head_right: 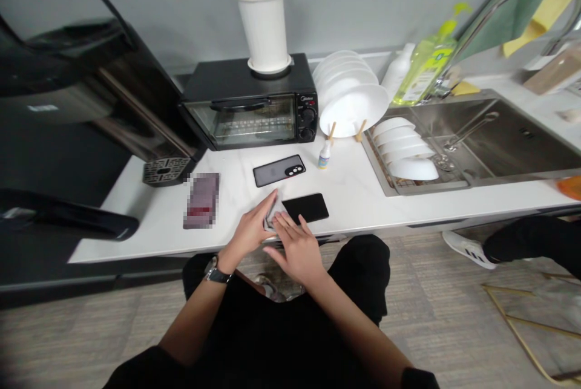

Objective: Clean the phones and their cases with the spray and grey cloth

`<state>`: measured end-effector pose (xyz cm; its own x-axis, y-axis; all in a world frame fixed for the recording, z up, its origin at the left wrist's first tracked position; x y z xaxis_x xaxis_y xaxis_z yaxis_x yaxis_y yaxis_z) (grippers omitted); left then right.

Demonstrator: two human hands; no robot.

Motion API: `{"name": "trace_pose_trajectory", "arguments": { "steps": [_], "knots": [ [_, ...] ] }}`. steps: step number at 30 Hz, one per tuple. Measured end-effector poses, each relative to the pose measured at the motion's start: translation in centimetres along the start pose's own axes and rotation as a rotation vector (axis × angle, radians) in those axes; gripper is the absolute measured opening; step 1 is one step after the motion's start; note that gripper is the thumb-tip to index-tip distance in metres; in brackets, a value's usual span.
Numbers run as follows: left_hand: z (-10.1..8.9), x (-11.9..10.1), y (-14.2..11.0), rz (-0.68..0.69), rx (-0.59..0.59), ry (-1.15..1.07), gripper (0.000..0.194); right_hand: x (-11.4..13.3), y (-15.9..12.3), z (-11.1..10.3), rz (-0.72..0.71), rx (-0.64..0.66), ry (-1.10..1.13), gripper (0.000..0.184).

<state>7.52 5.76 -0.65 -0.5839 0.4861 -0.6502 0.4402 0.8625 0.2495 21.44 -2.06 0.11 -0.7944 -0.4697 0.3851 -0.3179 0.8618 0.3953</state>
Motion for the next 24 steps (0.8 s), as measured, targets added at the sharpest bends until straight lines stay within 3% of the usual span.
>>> {"name": "trace_pose_trajectory", "arguments": {
  "steps": [4, 8, 11, 14, 16, 18, 20, 24],
  "knots": [
    [0.1, 0.2, 0.0, -0.008, 0.007, 0.023, 0.112, -5.1, -3.1, -3.4, 0.110, -0.047, -0.119, 0.055],
    [0.2, 0.3, 0.1, -0.024, 0.005, 0.027, 0.116, -9.5, -2.4, -4.8, 0.219, -0.141, -0.205, 0.056],
    [0.2, 0.2, 0.2, -0.035, 0.006, 0.023, 0.114, -8.2, 0.3, -3.0, 0.199, -0.164, -0.194, 0.066],
    [0.1, 0.0, 0.2, -0.021, 0.019, 0.014, 0.105, -3.4, 2.3, -0.1, 0.082, -0.088, -0.083, 0.075],
    [0.0, -0.1, 0.2, -0.018, 0.012, 0.022, 0.095, -0.4, 2.4, 1.2, 0.011, -0.036, 0.009, 0.083],
    [-0.1, -0.1, 0.2, -0.031, 0.005, 0.038, 0.091, 1.0, 1.6, 1.4, -0.025, -0.002, 0.057, 0.083],
    [-0.1, -0.1, 0.2, -0.045, 0.024, 0.047, 0.095, 0.3, 0.5, 0.6, -0.034, 0.011, 0.042, 0.075],
    [0.0, -0.2, 0.3, -0.068, 0.045, 0.042, 0.110, -5.0, -1.3, -2.7, 0.032, -0.038, -0.098, 0.063]
  ]
}}
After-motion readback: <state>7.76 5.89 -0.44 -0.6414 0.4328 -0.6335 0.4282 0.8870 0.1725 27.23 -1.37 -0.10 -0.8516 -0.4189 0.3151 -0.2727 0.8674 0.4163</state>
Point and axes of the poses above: each hand's wrist, its own y-axis towards the middle knuckle, its own z-axis out of the palm, x = y × z, the point moved 5 cm from there along y, towards the middle knuckle, and after that the axes turned 7 degrees about -x, right-handed, at the moved point
